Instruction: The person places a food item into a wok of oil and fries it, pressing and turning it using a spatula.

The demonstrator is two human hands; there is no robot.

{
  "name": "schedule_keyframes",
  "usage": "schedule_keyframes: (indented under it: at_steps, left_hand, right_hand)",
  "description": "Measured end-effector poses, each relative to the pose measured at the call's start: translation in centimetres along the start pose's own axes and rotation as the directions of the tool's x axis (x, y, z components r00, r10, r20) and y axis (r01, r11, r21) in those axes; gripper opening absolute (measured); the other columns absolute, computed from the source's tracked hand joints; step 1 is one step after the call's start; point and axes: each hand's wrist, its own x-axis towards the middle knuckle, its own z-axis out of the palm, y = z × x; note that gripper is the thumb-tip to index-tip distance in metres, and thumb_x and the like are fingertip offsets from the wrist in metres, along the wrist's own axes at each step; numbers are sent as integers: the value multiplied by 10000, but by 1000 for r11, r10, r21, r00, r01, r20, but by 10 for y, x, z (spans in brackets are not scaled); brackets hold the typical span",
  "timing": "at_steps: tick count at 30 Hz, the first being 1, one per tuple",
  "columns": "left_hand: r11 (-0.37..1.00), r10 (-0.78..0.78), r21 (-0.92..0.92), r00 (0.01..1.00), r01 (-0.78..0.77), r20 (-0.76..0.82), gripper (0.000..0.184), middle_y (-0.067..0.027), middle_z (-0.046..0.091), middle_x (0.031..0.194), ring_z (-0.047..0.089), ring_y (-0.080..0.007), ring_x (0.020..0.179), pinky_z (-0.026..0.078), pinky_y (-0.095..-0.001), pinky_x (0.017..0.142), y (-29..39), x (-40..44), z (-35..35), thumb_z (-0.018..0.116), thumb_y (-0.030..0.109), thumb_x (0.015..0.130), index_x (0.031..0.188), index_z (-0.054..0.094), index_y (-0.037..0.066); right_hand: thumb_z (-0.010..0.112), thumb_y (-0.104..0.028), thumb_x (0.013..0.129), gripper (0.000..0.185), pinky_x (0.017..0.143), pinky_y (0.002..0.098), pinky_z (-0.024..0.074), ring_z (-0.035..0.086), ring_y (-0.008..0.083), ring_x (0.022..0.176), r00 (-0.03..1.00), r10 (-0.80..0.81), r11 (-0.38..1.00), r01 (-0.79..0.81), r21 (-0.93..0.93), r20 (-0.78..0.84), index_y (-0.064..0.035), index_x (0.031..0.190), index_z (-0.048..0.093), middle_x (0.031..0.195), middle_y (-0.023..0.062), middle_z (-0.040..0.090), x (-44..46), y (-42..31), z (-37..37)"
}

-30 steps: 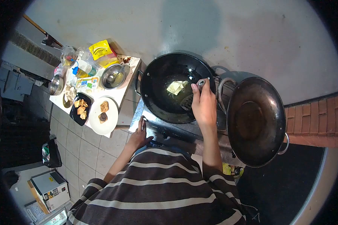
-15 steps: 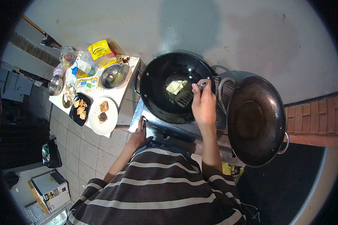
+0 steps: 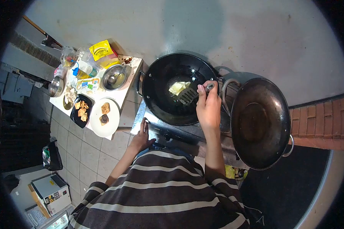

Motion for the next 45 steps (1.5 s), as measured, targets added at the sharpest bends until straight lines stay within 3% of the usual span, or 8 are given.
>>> schedule_keyframes:
  at_steps: [3,10,15,22,27,33,39,45]
  left_hand:
    - [1000,9,-12,1000,-9,-19,1034,-230,-18,1556,513,-464,1179,476,-437,972,-1,0,3,721,414,787,1454,118,-97]
    - [1000,16,19,1000,-16,-22,990,-231,-28,1549,545,-460,1135,494,-444,944,0,-1,-1,697,403,804,1433,145,-126]
    - [1000,-8,2,1000,8,-6,1030,-219,-12,1558,527,-459,1161,490,-440,953,0,0,1,712,419,790,1451,122,-105]
    - [999,53,16,997,-52,-63,988,-234,-29,1548,549,-463,1124,489,-442,948,-3,-2,4,693,412,806,1432,157,-133]
    - [1000,15,21,999,-14,-43,1000,-230,-10,1554,537,-451,1151,484,-426,960,1,-1,1,712,411,793,1446,163,-110]
    - [1000,2,9,1000,-2,-7,1007,-232,-19,1555,535,-456,1153,483,-428,964,1,-2,-1,710,411,792,1449,151,-108]
    - [1000,0,-11,1000,0,-29,1011,-232,-4,1555,533,-467,1152,490,-438,953,0,-1,2,723,396,781,1446,152,-108]
    - [999,28,-24,998,-29,-49,1014,-229,-10,1556,531,-470,1151,489,-445,951,-1,-1,3,727,393,778,1449,149,-102]
  right_hand:
    - [513,-218,983,210,653,419,459,586,369,678,997,-67,982,71,-172,32,-16,987,458,767,198,589,2,10,-1]
    - [513,-203,981,198,666,422,461,587,390,694,1000,-13,1000,13,3,-6,-13,985,460,772,206,589,-3,8,2]
    - [507,-219,987,211,687,417,466,597,360,710,995,-99,978,103,-182,32,-14,998,456,780,189,593,0,14,0]
    - [510,-219,984,217,691,423,461,583,378,712,998,-66,997,67,-49,19,-10,993,456,762,196,571,-2,9,0]
    - [509,-223,986,216,694,404,471,603,339,716,996,-71,978,80,-192,57,-15,990,452,773,181,594,0,11,-2]
    - [515,-212,981,207,682,411,467,592,382,721,996,-83,996,83,-16,-27,-13,990,460,772,203,588,-1,12,0]
    - [521,-192,978,187,673,400,473,609,373,713,992,-110,975,119,-188,60,-16,979,458,758,193,594,1,15,-1]
    - [525,-176,972,183,671,414,465,596,389,714,994,-104,994,103,-23,-30,-4,983,463,757,196,586,1,10,-1]
